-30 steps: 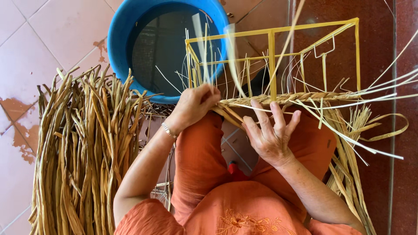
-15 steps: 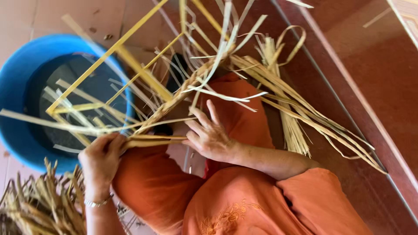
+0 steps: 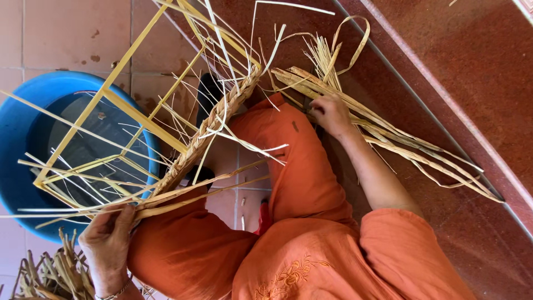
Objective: The person weaves dried palm leaves into a rectangular basket frame using a yellow metal jig. They interlace the leaves by hand, occasionally using scissors to trim excess material.
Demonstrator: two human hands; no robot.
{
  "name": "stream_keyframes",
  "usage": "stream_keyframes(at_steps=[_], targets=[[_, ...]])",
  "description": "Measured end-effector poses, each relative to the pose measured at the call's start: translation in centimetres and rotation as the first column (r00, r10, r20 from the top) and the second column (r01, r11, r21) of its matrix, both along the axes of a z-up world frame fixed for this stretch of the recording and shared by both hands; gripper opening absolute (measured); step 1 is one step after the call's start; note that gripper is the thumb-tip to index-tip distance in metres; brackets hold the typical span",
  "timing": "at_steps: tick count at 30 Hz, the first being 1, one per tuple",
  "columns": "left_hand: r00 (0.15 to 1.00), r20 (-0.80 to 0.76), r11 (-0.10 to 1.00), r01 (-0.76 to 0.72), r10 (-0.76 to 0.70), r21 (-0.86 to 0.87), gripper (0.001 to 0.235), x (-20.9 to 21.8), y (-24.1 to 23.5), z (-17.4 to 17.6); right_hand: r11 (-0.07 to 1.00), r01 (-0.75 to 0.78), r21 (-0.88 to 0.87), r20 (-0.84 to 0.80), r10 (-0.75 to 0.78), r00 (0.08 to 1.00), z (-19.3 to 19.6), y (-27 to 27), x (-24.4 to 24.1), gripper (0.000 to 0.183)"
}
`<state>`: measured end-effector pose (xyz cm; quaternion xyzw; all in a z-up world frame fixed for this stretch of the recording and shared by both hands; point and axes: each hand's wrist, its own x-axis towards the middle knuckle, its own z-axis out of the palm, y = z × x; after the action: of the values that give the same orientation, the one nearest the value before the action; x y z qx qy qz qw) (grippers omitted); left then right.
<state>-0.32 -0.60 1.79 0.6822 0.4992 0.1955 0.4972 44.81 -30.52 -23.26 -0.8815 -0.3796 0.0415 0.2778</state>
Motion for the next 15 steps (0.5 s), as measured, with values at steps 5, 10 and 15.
stream_keyframes(at_steps=[5,10,15], targets=[[0.999,0.012,0.999,-0.036,0.036,-0.040,0.021,0.4,-0.4,0.4,0.966,-0.047,-0.253,-0.093,0.024,0.995,-3.5,0.4,-0.6,0.014],[1.000,0.010,0.999,0.016,-0.016,0.037,0.020,0.2,-0.2,0.0,0.974,0.172,0.149,-0.451,-0.088,0.888,0.1,-0.8,1.8,0.013],[0.998,0.059,0.999,0.024,-0.026,0.033,0.016,0.2,0.0,-0.6,0.844,0.428,0.324,-0.820,0.024,0.572,6.9,-1.0,2.1,0.011]])
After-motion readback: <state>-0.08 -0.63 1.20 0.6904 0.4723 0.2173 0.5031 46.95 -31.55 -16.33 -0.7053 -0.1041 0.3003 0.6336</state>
